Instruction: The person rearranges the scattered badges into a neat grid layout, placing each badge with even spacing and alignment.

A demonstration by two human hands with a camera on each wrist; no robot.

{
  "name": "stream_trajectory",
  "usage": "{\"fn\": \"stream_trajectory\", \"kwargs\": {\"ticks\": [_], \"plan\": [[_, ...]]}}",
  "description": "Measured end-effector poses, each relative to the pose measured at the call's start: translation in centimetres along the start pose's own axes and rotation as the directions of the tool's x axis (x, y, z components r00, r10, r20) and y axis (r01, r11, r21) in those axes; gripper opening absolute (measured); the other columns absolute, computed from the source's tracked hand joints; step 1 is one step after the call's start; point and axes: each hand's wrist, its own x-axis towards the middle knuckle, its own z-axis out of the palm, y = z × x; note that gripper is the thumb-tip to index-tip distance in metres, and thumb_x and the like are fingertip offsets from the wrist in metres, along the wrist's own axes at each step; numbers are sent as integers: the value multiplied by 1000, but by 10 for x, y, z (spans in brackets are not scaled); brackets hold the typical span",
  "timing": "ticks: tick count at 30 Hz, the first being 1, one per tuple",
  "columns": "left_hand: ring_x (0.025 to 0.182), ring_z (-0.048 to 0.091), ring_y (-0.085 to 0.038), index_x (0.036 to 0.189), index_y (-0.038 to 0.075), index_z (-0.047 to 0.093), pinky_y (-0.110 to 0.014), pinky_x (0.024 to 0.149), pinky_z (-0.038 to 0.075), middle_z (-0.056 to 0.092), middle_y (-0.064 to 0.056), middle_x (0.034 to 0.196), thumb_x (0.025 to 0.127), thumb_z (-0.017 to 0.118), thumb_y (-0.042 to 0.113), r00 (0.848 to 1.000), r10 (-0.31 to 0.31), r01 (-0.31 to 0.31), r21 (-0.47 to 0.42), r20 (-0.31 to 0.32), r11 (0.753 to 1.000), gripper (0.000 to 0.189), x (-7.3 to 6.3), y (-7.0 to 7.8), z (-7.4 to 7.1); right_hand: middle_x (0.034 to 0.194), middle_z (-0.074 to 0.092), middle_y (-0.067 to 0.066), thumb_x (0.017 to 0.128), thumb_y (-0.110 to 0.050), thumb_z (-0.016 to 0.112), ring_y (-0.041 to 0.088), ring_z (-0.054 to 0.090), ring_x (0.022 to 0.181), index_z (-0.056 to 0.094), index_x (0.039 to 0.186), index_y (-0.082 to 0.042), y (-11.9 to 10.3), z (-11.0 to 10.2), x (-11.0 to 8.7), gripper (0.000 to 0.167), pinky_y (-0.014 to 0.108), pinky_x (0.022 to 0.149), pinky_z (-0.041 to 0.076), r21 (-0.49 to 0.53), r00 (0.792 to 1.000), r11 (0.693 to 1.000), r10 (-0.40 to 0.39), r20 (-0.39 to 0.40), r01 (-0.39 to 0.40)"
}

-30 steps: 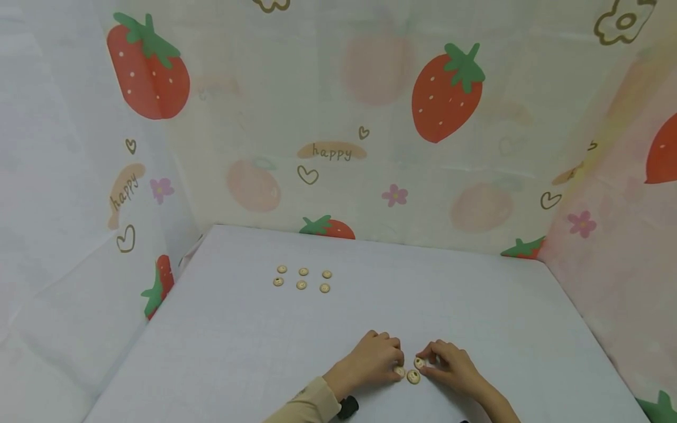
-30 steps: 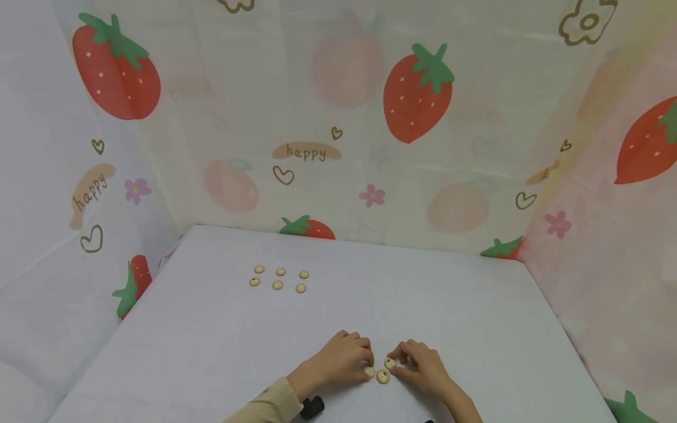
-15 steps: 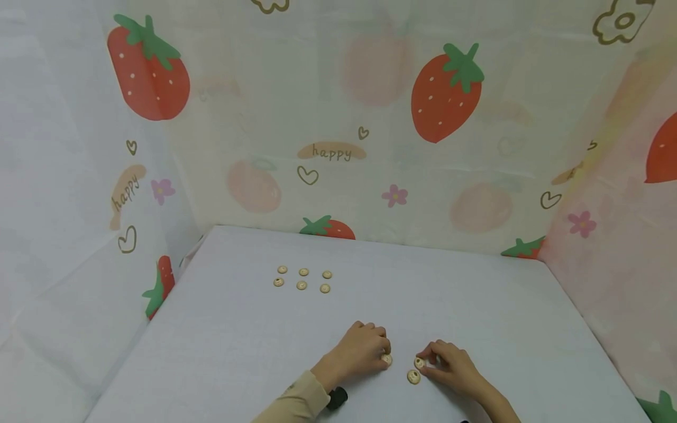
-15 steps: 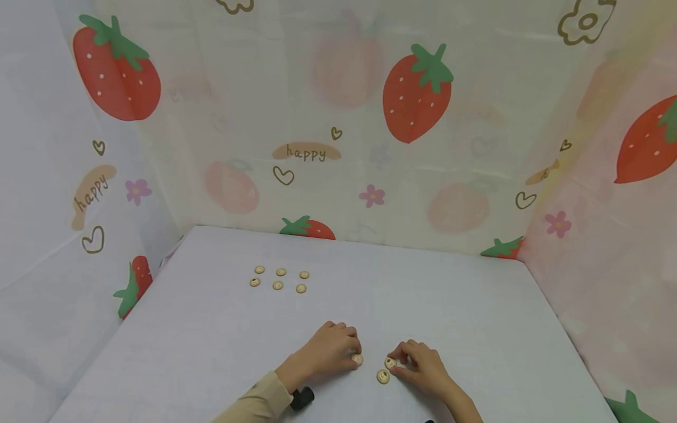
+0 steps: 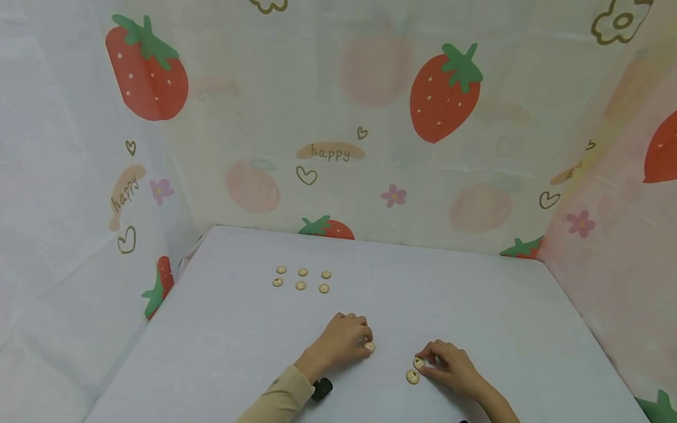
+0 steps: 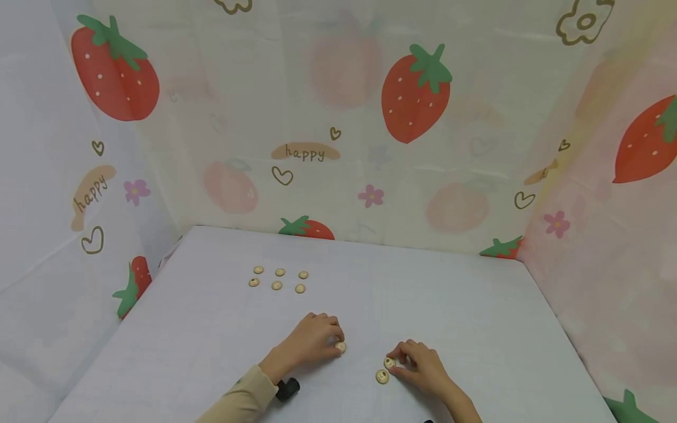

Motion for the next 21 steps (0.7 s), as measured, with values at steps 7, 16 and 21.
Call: {"fn": "stream_trajectory", "kwargs": {"ticks": [7,16,21], "plan": [[78,52,-8,90,25,72,-33,76,43,60,12,87,78,70,35,999,-31,32,15,-27,999,16,-3,-16,-2,77,50,-16,79,-29,72,-2,38,67,62,93,-25,0,0,0,17,17,59,32,-6,1000,1000,15,4,-15],[78,52,-10,89,23,71,-35,76,43,60,10,87,78,71,35,995,-79,78,-7,-64,997,16,-10,-34,-9,77,50,-16,78,-28,72,-3,38,66,62,93,-25,-1,0,1,18,17,58,32,-15,1000,1000,28,12,-27],[76,53,-11,87,22,71,-36,74,43,61,8,86,78,71,34,992,-90,90,-6,-86,996,15,-12,-41,-14,77,51,-16,78,-29,72,-2,39,66,62,93,-25,-2,-1,1,18,17,58,34,-14,999,999,36,18,-36]]}}
